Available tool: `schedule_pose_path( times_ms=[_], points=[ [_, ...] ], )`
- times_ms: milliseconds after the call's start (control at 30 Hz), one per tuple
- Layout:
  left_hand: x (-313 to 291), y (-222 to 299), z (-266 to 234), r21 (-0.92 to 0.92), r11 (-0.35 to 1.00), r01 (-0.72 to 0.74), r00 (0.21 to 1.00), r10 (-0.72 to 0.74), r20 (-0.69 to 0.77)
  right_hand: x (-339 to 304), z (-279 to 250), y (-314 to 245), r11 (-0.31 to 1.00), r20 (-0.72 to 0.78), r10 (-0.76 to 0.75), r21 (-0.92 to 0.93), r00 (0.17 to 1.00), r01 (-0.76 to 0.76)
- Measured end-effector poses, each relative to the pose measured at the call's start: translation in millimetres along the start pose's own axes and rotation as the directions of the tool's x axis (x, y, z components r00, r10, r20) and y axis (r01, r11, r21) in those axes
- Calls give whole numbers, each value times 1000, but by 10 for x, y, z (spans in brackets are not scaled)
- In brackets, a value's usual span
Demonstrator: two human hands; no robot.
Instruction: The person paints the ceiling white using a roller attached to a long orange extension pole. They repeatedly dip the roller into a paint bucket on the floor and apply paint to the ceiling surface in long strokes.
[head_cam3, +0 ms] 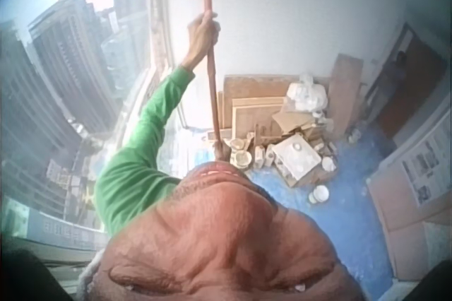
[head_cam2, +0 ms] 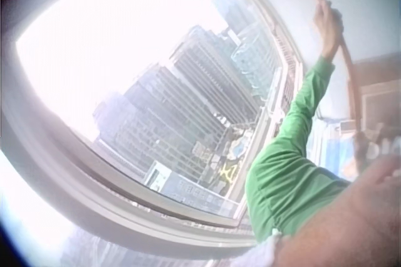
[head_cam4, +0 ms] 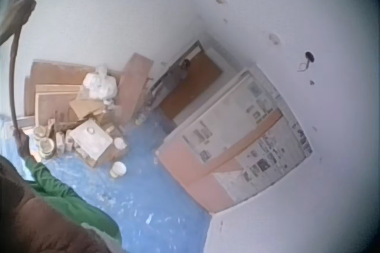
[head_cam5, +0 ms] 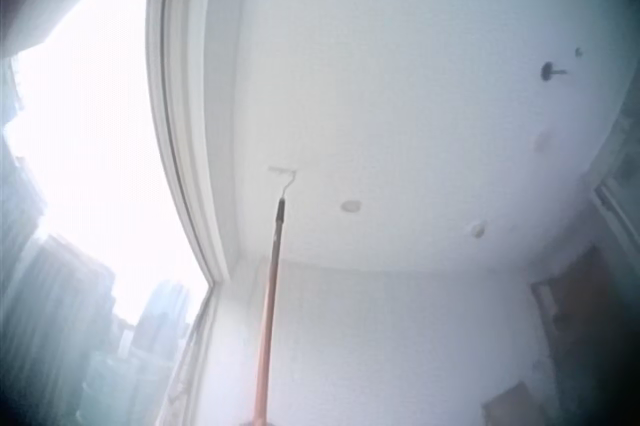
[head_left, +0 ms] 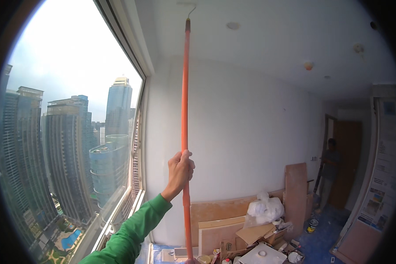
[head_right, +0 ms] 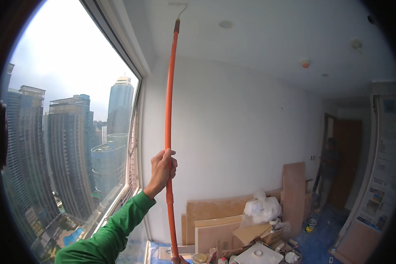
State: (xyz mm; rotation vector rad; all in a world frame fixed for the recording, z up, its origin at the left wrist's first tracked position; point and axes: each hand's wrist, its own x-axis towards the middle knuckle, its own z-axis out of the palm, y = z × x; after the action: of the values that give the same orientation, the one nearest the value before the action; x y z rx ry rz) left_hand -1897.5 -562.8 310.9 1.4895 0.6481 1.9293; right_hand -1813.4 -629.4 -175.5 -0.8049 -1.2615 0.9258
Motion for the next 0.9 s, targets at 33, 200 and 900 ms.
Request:
schedule_pose_path(
  times_ms=[33,200,900],
  points=[
    [46,-27,-2,-3,1000,9,1000,-9,-2,39,22,-52,1000,3,8,6,1000,-8],
    [302,-195,-24,-9,1000,26,999,-26,-34,293,99,-342,999,-18,25,33,1000,-24],
    [1905,-990,-388,52,997,51,995,-47,-84,1752,572,-397,999,12,38,11,999,-38]
  ],
)
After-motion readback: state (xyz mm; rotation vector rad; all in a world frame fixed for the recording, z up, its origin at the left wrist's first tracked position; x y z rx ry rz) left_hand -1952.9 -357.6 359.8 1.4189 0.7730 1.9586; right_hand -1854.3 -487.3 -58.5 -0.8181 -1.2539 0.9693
